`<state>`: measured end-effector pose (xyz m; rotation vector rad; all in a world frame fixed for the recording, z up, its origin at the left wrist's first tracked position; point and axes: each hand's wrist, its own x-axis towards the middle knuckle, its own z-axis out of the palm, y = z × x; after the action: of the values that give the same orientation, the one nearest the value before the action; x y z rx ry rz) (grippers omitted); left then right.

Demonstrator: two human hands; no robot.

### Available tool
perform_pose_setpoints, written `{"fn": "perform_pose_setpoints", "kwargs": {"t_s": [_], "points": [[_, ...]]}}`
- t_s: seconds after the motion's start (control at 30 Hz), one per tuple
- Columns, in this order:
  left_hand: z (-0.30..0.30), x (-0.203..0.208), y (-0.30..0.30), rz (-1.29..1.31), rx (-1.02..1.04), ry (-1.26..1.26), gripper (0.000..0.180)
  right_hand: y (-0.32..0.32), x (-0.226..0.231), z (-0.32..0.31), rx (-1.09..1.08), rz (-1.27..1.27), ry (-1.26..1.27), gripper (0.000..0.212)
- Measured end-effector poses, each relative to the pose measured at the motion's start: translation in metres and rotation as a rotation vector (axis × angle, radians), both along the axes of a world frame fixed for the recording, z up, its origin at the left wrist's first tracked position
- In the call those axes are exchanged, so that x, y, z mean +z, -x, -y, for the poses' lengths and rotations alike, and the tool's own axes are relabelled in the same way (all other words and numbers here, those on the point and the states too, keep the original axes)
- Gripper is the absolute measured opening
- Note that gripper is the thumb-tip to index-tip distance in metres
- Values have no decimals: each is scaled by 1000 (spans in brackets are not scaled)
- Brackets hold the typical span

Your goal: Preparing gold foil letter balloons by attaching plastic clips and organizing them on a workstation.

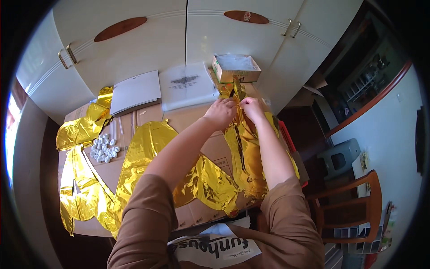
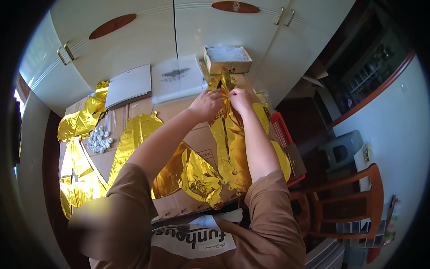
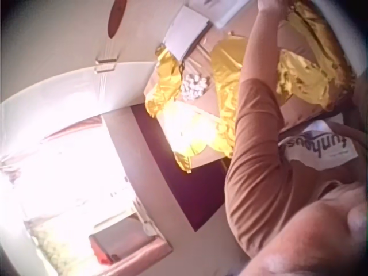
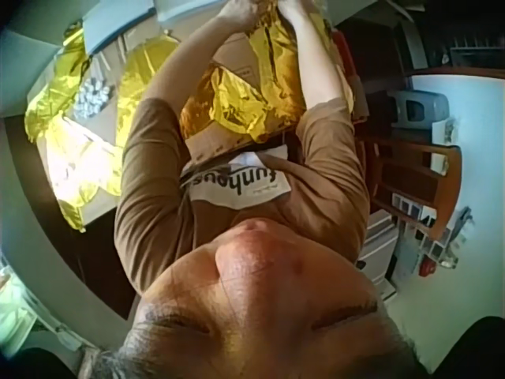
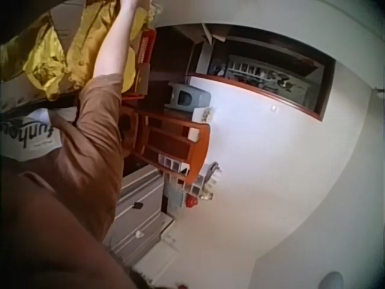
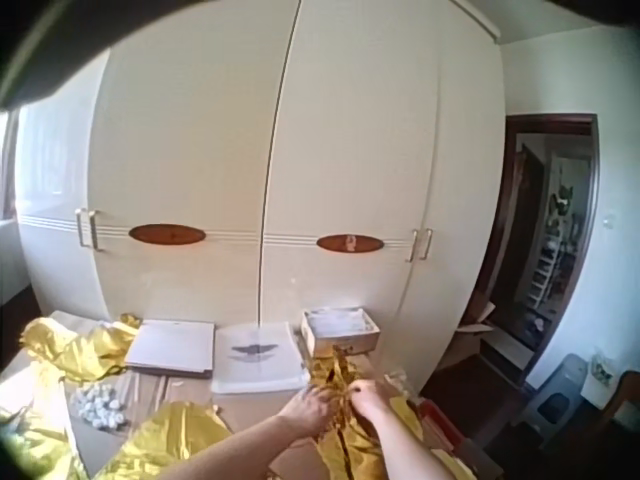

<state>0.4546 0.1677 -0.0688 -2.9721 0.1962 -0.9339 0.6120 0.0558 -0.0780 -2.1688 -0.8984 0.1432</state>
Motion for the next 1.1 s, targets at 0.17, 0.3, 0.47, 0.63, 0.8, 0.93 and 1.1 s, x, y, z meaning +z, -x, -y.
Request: {"fn": "perform_pose_setpoints", "kwargs": {"t_s": [0.17, 0.3, 0.47, 0.63, 0.8, 0.93, 1.1], "points": [[5, -4, -10, -326, 137, 251, 25, -32, -6, 24, 29, -559, -411, 8], [5, -3, -2, -271, 147, 336, 28, -66, 22, 89, 29, -925, -1018, 18], [16, 24, 6, -484, 199, 296, 60, -55, 77, 220, -247, -657, -1378, 38], [14, 21, 7, -520, 230, 234, 80, 34, 150, 341, -541, -158, -1524, 48], [17, 23, 11, -480, 215, 185, 80, 106, 214, 398, -650, 79, -1470, 48], [25, 20, 35, 18, 191, 280, 69, 141, 244, 362, -649, 8, -1238, 48], [108, 92, 153, -155, -574, 1862, 78, 204, 193, 176, 102, -23, -953, 19]]}}
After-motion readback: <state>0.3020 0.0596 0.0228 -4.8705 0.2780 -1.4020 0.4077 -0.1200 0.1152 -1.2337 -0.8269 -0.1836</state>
